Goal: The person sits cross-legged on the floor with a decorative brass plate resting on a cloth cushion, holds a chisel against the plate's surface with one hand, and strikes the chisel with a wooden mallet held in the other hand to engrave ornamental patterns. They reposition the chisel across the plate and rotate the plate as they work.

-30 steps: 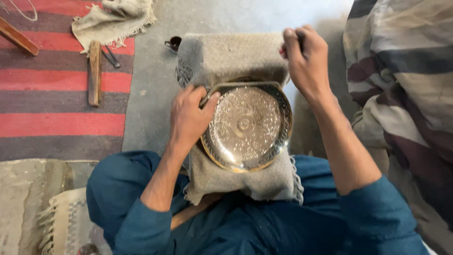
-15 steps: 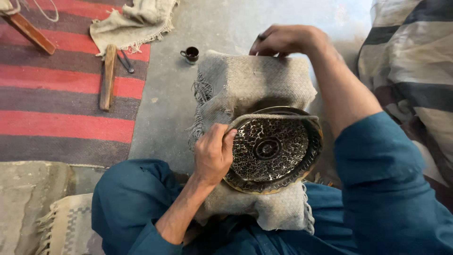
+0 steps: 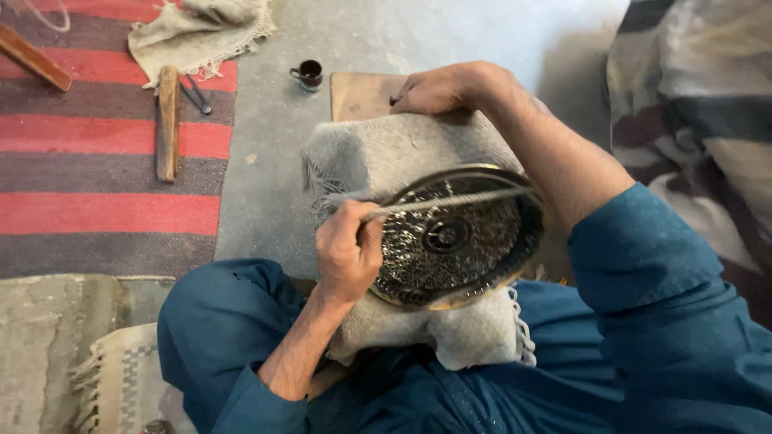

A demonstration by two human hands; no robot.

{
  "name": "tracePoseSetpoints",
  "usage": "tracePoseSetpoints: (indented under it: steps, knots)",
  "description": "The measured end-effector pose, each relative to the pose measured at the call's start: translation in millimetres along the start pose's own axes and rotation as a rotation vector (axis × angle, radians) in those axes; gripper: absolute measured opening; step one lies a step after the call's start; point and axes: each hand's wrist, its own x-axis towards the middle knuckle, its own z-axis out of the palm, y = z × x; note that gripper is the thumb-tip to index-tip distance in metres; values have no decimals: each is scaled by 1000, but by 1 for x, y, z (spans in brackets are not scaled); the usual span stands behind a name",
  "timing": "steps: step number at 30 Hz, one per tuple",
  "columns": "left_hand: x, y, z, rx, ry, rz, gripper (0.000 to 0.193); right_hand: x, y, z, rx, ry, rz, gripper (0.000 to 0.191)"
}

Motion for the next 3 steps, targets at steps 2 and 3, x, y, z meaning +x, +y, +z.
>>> tracePoseSetpoints:
  steps: [2,3]
  knots:
    - [-1,-1,-2,8,-5,-25,7,-18,-7,2,114,26,58,49]
    - [-1,-1,-3,13,-5,-35,8,-54,15,-20,121,30,61,49]
